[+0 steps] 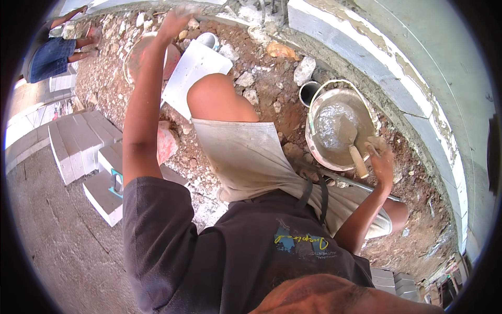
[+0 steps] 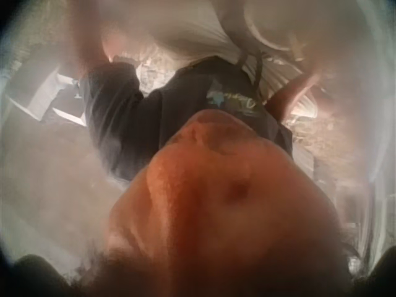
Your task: The person cuts a white tile with a hand saw, scoops mortar from a bucket with a trowel, applies it to the tile, and places the tile onto a curved wall. The person repeats this process for multiple tiles.
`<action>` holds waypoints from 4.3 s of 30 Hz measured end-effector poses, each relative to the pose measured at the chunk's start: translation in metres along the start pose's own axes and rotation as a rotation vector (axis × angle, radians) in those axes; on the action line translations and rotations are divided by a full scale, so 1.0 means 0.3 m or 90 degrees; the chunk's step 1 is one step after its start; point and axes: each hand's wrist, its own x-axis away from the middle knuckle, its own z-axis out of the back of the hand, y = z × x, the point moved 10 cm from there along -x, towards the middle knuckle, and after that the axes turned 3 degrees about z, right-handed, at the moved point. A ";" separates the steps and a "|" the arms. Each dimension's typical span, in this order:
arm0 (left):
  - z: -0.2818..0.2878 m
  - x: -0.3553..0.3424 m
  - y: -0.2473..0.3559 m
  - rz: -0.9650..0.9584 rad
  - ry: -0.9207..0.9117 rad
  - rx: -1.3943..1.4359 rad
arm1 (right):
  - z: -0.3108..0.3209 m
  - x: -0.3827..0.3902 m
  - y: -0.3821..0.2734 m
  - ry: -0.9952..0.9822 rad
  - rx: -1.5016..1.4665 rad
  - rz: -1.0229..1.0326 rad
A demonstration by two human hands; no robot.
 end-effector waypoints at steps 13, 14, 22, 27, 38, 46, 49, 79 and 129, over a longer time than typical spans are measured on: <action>-0.366 0.366 -0.144 0.213 0.098 -0.404 | -0.268 0.052 -0.280 -0.127 0.035 0.098; -0.419 0.396 -0.096 0.183 0.061 -0.411 | -0.282 0.044 -0.294 -0.125 0.043 0.099; -0.552 0.552 0.101 -0.180 -0.105 -0.411 | -0.408 -0.005 -0.353 -0.177 0.062 0.163; -0.609 0.442 0.035 -0.164 -0.413 -0.484 | -0.399 -0.002 -0.297 -0.173 0.125 0.212; -0.342 0.628 0.361 -0.087 -0.319 -0.392 | -0.023 0.325 -0.244 -0.209 -0.032 0.024; 0.095 0.773 1.172 0.035 -0.309 -0.044 | 0.327 0.526 -0.551 -0.165 -0.119 0.026; 0.218 0.833 1.433 0.029 -0.369 0.239 | 0.400 0.579 -0.742 -0.389 -0.578 -0.027; -0.448 0.190 0.934 0.594 0.065 1.069 | 0.569 -0.417 -1.425 0.022 0.513 0.239; -0.359 -0.013 0.951 0.354 0.160 0.733 | 0.363 -0.661 -1.189 0.013 0.459 0.267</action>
